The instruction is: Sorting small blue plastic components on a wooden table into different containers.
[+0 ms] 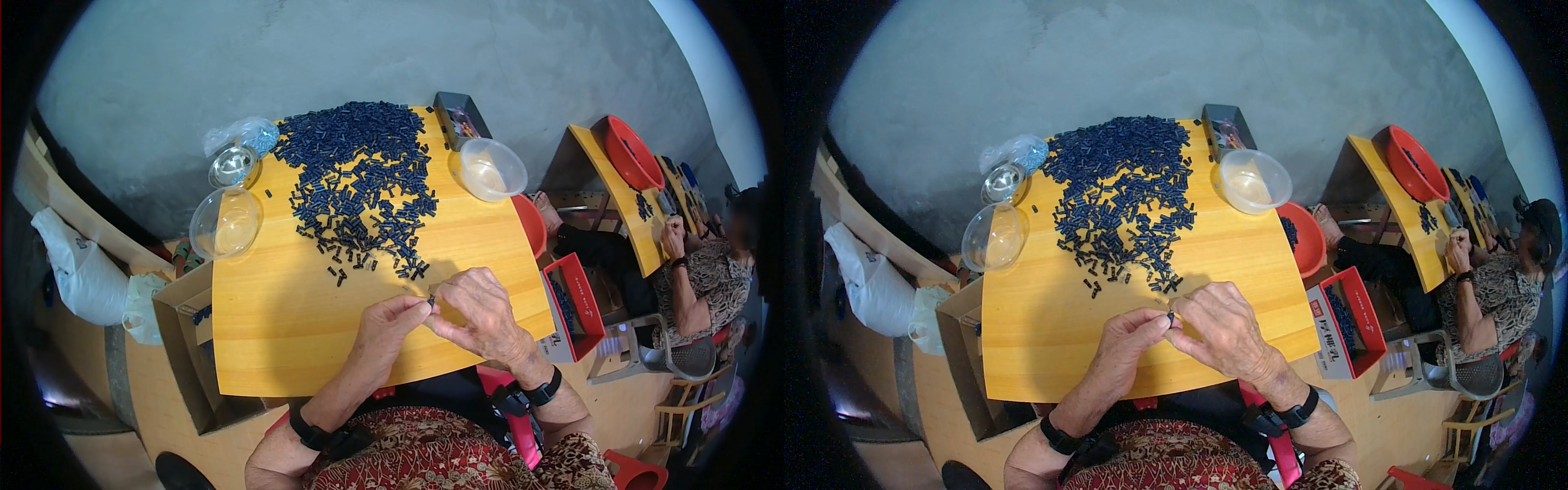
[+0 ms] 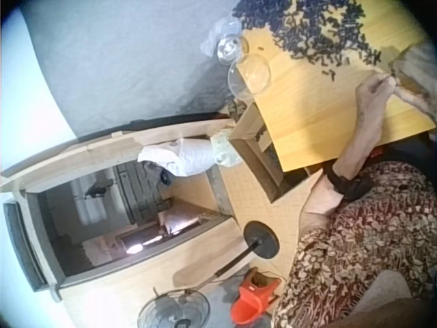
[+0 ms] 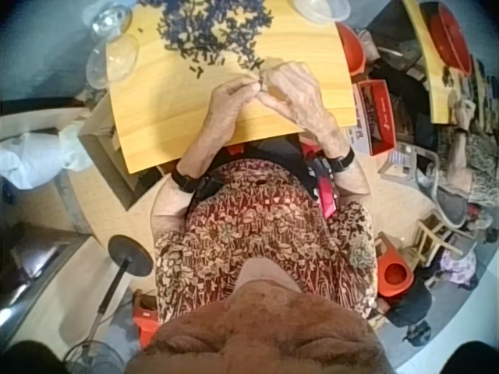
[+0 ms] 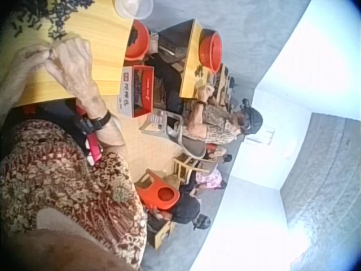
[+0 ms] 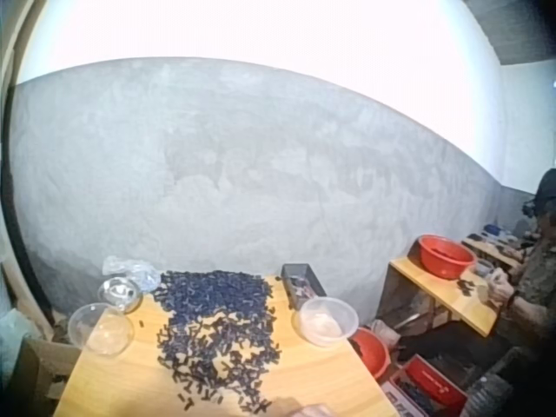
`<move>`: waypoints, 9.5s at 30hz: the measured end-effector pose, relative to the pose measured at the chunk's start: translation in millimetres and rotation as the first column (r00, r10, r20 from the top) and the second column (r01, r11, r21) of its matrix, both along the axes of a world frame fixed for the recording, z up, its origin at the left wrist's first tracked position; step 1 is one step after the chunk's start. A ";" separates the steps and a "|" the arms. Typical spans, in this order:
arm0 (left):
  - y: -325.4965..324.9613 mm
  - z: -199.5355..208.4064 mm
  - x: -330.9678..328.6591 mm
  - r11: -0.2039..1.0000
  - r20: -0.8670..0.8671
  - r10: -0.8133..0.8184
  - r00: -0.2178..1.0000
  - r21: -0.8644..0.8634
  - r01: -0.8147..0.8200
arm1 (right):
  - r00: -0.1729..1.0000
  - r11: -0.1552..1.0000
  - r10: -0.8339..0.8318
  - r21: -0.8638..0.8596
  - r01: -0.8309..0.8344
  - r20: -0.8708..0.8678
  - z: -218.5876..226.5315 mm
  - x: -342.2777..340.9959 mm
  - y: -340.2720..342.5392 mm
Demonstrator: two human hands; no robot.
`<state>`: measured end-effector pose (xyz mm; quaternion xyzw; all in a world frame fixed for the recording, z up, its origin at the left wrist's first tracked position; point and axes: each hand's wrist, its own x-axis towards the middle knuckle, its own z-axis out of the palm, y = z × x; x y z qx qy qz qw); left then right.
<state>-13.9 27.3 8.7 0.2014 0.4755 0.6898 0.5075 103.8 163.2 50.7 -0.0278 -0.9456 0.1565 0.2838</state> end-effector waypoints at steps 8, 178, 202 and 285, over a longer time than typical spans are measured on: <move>-1.6 -5.2 0.4 0.999 -0.001 -0.007 1.000 0.039 0.007 | 0.998 0.999 0.041 -0.037 -0.040 0.043 3.5 1.0 5.5; 14.0 -13.9 17.3 0.953 0.117 0.293 0.949 0.046 -0.300 | 0.983 0.953 0.179 -0.241 -0.184 -0.042 -45.7 -16.8 -29.0; -32.3 11.2 6.1 0.990 -0.149 0.139 0.979 -0.003 -0.141 | 0.964 0.992 0.109 -0.039 -0.122 -0.244 -14.3 -7.9 -26.4; 2.4 -26.8 -40.2 0.928 -0.876 -0.366 -0.314 -0.367 -0.058 | 1.000 0.994 -0.008 -0.107 0.006 -0.017 -71.5 32.2 -20.8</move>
